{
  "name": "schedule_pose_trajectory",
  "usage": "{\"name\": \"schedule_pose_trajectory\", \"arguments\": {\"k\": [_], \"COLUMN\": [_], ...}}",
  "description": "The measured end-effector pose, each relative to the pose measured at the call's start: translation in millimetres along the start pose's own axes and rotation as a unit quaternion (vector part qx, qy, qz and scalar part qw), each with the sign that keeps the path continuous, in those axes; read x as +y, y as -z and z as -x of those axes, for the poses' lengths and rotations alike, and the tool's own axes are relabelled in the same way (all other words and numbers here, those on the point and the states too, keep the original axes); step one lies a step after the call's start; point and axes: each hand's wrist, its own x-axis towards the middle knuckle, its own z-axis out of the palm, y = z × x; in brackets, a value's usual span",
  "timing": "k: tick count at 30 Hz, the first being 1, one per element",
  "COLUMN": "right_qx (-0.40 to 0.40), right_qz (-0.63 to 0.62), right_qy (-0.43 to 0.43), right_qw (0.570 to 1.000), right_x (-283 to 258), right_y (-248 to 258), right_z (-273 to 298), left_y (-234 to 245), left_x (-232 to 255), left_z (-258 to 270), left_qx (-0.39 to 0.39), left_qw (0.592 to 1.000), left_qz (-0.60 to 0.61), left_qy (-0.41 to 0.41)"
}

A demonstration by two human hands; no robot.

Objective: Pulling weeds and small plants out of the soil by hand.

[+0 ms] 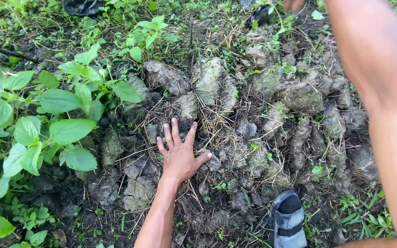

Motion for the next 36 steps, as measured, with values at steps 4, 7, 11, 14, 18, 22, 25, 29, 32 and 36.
{"name": "schedule_pose_trajectory", "arguments": {"k": [4, 7, 11, 14, 18, 22, 25, 29, 32, 36], "right_qx": [-0.069, 0.026, 0.177, 0.194, 0.139, 0.087, 0.000, 0.000, -0.117, 0.061], "right_qz": [0.042, -0.066, -0.219, -0.041, 0.188, 0.150, 0.047, 0.025, 0.035, 0.271], "right_qy": [-0.062, -0.022, 0.038, 0.168, 0.295, 0.331, 0.198, 0.211, 0.177, 0.417], "right_qw": [0.995, 0.997, 0.959, 0.966, 0.927, 0.928, 0.979, 0.977, 0.977, 0.866], "right_x": [44.6, 65.9, 81.0, 4.9, -18.4, -25.4, -41.7, -29.2, -3.3, 1.9], "right_y": [-45.0, -96.4, -135.0, -115.3, -175.1, -172.4, -155.9, -143.8, -149.6, -145.3], "right_z": [2.0, 19.5, -10.8, 28.8, -9.5, -13.8, 40.5, 64.5, 52.0, 85.1], "left_y": [-0.1, -1.9, 0.7, 0.7, -3.2, -3.9, -0.1, -1.8, -1.9, 0.3], "left_x": [-0.7, -1.0, -0.1, -0.2, -1.2, -4.1, -2.6, -2.9, -3.6, -0.5], "left_z": [-1.2, -1.2, 1.7, -2.0, -1.7, 0.2, -1.2, 1.7, 0.0, 0.0], "left_qx": [0.002, 0.004, -0.005, 0.010, 0.014, 0.021, 0.015, -0.005, 0.009, 0.012], "left_qw": [1.000, 1.000, 1.000, 1.000, 1.000, 1.000, 1.000, 1.000, 1.000, 1.000], "left_qz": [0.000, 0.001, 0.006, 0.000, 0.006, 0.015, 0.012, 0.013, 0.017, 0.012], "left_qy": [0.012, 0.007, 0.013, 0.007, 0.008, 0.001, -0.004, 0.013, 0.000, 0.002]}}
